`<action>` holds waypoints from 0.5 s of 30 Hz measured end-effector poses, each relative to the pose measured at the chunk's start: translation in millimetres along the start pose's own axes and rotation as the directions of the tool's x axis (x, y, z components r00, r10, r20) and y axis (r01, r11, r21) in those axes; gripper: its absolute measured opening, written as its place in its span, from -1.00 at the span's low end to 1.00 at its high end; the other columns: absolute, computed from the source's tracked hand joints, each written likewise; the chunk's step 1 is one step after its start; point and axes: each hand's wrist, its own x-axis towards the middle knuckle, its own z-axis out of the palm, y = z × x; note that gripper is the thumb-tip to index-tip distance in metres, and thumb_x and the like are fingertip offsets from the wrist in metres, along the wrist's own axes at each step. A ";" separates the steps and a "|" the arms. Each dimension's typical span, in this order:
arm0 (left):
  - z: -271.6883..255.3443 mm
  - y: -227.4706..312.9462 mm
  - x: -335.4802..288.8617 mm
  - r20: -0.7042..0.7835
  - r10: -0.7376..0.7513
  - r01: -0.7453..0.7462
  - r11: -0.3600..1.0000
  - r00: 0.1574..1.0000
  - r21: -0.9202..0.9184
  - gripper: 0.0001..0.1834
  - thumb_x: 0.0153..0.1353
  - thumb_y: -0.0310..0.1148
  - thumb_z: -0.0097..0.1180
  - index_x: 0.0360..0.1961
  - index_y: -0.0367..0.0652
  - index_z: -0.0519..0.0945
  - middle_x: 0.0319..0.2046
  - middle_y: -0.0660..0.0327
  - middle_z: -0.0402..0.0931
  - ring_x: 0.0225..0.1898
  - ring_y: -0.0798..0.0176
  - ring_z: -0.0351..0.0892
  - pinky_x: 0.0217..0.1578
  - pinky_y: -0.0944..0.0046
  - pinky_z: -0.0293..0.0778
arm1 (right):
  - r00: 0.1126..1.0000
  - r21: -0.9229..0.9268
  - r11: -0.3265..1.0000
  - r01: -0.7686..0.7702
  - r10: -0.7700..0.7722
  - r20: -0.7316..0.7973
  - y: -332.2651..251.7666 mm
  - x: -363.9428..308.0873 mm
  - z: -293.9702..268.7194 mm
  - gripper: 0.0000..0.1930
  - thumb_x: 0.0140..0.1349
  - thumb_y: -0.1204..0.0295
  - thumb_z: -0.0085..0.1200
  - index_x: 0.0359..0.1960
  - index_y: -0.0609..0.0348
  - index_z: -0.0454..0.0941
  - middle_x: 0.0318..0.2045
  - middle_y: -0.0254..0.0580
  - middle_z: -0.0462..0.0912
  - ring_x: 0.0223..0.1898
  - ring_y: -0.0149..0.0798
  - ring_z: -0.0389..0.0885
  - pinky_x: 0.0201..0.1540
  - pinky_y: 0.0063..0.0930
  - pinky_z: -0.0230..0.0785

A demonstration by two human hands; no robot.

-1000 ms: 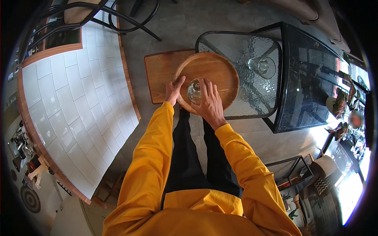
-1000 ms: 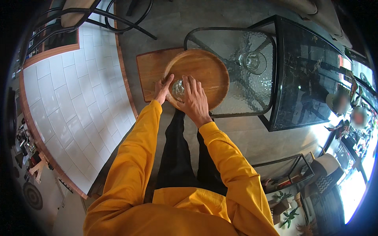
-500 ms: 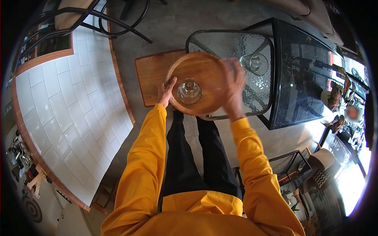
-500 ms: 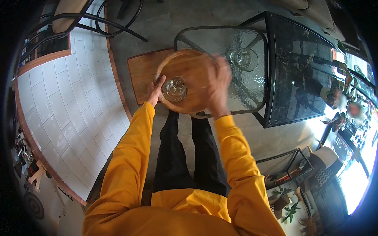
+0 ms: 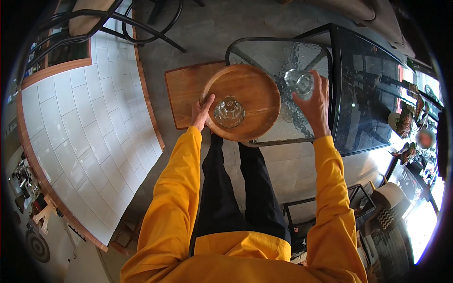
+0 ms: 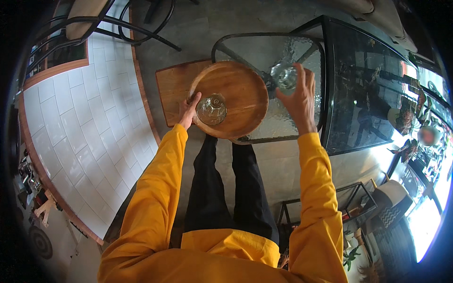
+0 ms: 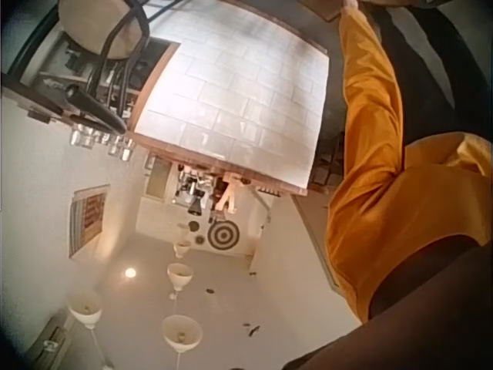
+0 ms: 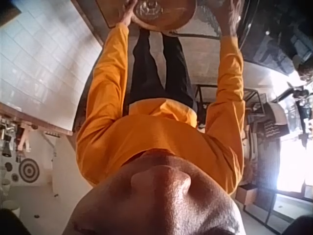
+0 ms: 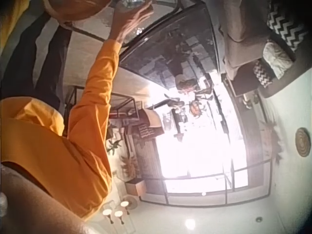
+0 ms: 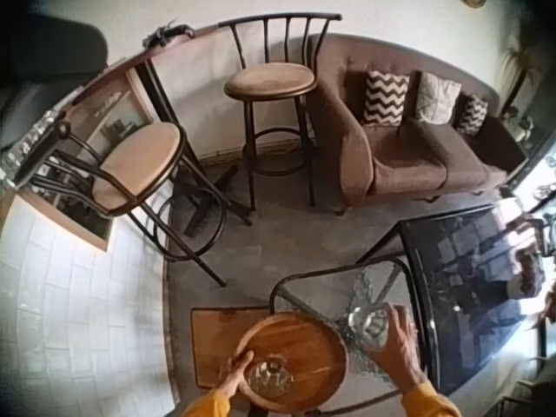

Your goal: Clear empty glasses and cups from tables and take them to the dishwashing area.

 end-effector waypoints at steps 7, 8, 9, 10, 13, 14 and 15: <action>8.3 7.0 -7.3 -0.001 0.026 -0.026 1.000 1.000 0.006 -0.24 0.02 0.14 0.35 0.03 -0.31 0.53 -0.07 0.15 0.56 -0.04 0.27 0.51 0.01 0.29 0.39 | 0.951 0.159 0.983 0.096 -0.138 0.278 -53.0 -37.2 12.2 -0.16 -0.20 0.44 0.38 0.23 0.04 0.28 0.05 -0.03 0.36 0.07 0.05 0.39 0.05 -0.19 0.46; 8.9 8.0 -7.9 -0.003 0.026 -0.026 1.000 1.000 0.008 -0.24 0.02 0.14 0.35 0.03 -0.31 0.53 -0.07 0.15 0.56 -0.04 0.27 0.51 0.01 0.29 0.39 | 0.951 0.163 0.982 0.096 -0.139 0.277 -57.6 -40.8 16.0 -0.16 -0.20 0.44 0.38 0.23 0.04 0.28 0.05 -0.03 0.36 0.07 0.05 0.39 0.05 -0.19 0.46; 9.4 8.7 -8.0 -0.011 0.066 -0.066 0.998 0.998 -0.002 -0.24 0.03 0.14 0.35 0.03 -0.31 0.53 -0.05 0.13 0.56 -0.02 0.26 0.50 0.02 0.28 0.38 | 0.940 0.147 0.982 0.121 -0.161 0.300 -61.5 -44.0 19.7 -0.15 -0.20 0.42 0.39 0.24 0.03 0.27 0.05 -0.02 0.36 0.06 0.06 0.39 0.05 -0.20 0.46; 8.7 7.6 -7.8 -0.020 0.107 -0.107 0.994 0.994 -0.012 -0.23 0.03 0.14 0.34 0.04 -0.32 0.52 -0.04 0.11 0.55 0.00 0.25 0.49 0.03 0.28 0.38 | 0.928 0.132 0.980 0.148 -0.184 0.323 -64.7 -46.5 23.5 -0.14 -0.19 0.41 0.39 0.25 0.03 0.26 0.05 -0.01 0.36 0.05 0.06 0.39 0.05 -0.21 0.46; 9.5 5.0 -4.6 -0.061 0.079 -0.081 0.996 0.995 -0.031 -0.27 0.04 0.13 0.34 0.02 -0.30 0.53 -0.12 0.20 0.57 -0.10 0.32 0.48 -0.02 0.30 0.36 | 0.917 0.152 0.974 0.169 -0.212 0.338 -67.3 -48.5 35.0 -0.14 -0.17 0.42 0.37 0.27 0.03 0.24 0.06 -0.02 0.36 0.03 0.04 0.41 0.06 -0.21 0.44; 8.1 4.8 -4.4 -0.061 0.077 -0.079 0.996 0.995 -0.031 -0.27 0.04 0.13 0.34 0.02 -0.30 0.53 -0.12 0.20 0.57 -0.10 0.32 0.48 -0.02 0.30 0.36 | 0.912 0.157 0.971 0.178 -0.223 0.344 -67.4 -49.0 36.8 -0.15 -0.17 0.42 0.37 0.27 0.03 0.25 0.06 -0.02 0.37 0.03 0.03 0.41 0.07 -0.22 0.43; 5.5 5.2 -4.1 -0.028 0.030 -0.030 1.000 0.999 -0.004 -0.26 0.03 0.13 0.34 0.02 -0.31 0.53 -0.12 0.19 0.57 -0.09 0.32 0.49 -0.02 0.29 0.36 | 0.912 0.158 0.971 0.177 -0.223 0.345 -67.4 -49.7 38.4 -0.15 -0.17 0.42 0.37 0.27 0.03 0.25 0.06 -0.02 0.37 0.03 0.03 0.41 0.07 -0.22 0.43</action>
